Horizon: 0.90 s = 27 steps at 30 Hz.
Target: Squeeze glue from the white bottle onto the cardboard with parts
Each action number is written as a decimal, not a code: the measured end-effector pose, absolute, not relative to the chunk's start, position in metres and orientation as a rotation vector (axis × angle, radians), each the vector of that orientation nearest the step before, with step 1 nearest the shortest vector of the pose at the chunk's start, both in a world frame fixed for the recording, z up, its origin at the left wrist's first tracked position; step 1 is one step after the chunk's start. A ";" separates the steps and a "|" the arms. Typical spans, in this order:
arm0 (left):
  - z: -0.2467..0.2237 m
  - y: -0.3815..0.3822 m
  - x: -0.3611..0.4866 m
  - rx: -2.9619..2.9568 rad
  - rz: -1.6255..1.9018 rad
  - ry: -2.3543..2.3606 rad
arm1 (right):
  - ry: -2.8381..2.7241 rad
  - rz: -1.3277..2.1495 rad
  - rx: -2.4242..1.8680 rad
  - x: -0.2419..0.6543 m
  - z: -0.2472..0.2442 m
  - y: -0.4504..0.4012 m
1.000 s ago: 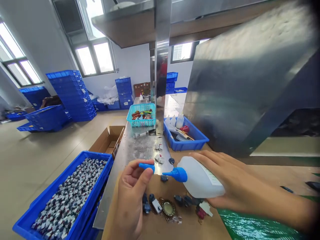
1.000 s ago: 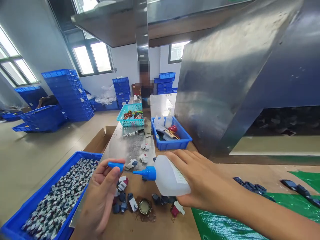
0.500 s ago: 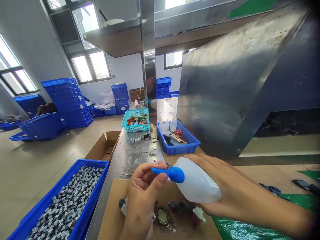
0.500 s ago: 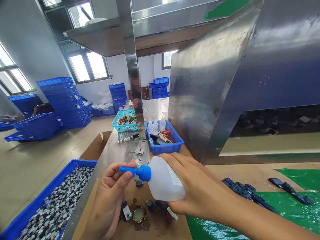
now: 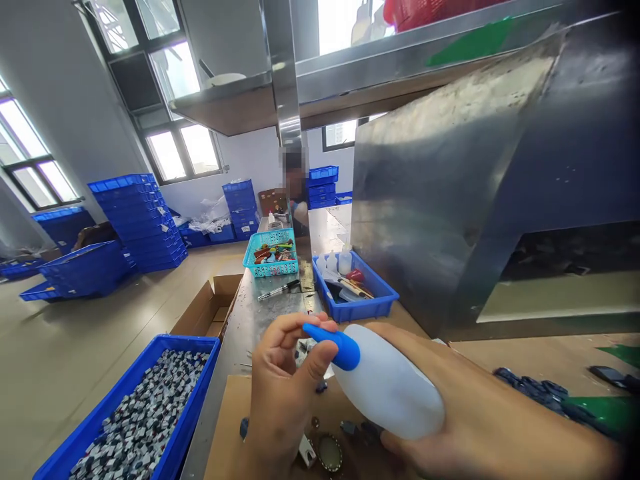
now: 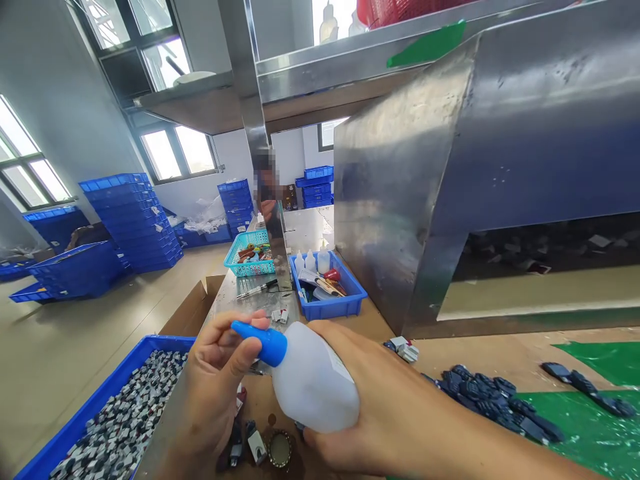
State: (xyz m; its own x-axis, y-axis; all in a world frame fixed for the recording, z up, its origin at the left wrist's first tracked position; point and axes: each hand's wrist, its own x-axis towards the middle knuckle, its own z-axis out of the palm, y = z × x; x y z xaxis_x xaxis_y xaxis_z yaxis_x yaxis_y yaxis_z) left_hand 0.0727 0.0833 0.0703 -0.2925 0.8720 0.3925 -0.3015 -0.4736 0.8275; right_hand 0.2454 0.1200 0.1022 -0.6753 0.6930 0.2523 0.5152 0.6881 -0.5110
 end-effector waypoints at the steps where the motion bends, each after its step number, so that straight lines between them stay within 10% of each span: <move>1: 0.072 0.085 0.070 1.144 1.852 0.779 | -2.458 0.627 -0.951 0.245 0.103 0.120; 9: 0.084 0.087 0.047 1.393 1.614 0.546 | -2.461 0.796 -0.902 0.239 0.114 0.126; 18: 0.070 0.083 0.004 0.917 2.156 1.226 | -2.351 0.979 -0.775 0.226 0.101 0.146; 27: -0.028 -0.025 -0.043 0.063 2.250 1.359 | -1.994 0.912 -0.639 0.105 0.102 0.210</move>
State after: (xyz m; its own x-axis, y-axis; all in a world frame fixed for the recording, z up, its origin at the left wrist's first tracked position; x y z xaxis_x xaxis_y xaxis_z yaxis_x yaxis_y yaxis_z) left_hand -0.0431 -0.0245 -0.0282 -0.8705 0.4429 -0.2147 -0.3962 -0.3718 0.8395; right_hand 0.1047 0.2103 0.1022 -0.5245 0.7060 0.4759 0.1020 0.6071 -0.7881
